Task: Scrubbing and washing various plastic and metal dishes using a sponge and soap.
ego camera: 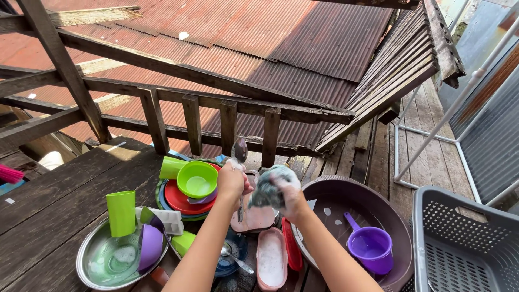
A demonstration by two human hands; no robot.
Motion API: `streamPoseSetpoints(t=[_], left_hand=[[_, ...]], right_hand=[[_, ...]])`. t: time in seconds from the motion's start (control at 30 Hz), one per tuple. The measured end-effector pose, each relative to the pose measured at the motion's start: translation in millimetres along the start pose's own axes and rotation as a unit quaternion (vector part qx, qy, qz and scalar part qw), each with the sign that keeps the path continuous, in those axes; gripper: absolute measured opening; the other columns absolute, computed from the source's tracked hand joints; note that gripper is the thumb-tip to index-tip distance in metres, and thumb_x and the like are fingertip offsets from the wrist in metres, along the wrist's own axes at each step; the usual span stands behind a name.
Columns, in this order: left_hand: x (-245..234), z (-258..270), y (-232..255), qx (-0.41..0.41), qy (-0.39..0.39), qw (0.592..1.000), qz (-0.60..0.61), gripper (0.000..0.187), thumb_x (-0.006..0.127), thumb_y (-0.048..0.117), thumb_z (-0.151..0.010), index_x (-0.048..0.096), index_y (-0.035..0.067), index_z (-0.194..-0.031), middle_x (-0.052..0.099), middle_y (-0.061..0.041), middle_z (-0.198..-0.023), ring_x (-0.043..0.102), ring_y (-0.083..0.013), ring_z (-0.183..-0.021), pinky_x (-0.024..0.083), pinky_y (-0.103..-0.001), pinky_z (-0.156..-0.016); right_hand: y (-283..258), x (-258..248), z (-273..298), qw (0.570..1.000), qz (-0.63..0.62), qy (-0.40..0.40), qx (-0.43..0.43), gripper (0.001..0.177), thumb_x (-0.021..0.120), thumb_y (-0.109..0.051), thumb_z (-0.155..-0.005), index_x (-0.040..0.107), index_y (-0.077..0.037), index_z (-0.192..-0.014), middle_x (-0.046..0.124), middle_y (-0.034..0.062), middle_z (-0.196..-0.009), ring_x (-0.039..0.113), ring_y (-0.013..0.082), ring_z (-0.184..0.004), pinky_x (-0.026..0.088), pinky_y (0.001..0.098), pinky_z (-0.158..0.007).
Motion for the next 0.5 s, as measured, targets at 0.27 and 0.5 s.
streamPoseSetpoints(t=[0.27,0.5], left_hand=[[38,31,-37,0.077,-0.032,0.987,-0.136,0.016,0.045,0.011,-0.097,0.056,0.001,-0.093,0.060,-0.014,-0.064,0.056,-0.0212,-0.045,0.044,-0.039,-0.040],[46,48,-40,0.434,-0.018,0.881,-0.188,0.025,0.051,0.006,-0.091,0.066,-0.002,-0.109,0.070,-0.022,-0.089,0.070,-0.0304,-0.078,0.053,-0.044,-0.071]], right_hand=[[-2,18,6,0.931,-0.315,0.073,0.168,0.044,0.056,-0.044,-0.094,0.063,-0.009,-0.121,0.070,0.0112,-0.116,0.067,0.0288,-0.104,0.057,0.0460,-0.091],[-37,32,9,0.990,-0.088,0.071,0.088,0.064,0.066,0.006,-0.080,0.050,-0.029,-0.132,0.069,0.0028,-0.109,0.069,0.0214,-0.100,0.058,0.0373,-0.086]])
Point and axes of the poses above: each hand's wrist, its own z-axis away from the middle knuckle, its own x-axis out of the palm, y = z × x, the point moved 10 cm from there along -z, towards the middle knuckle
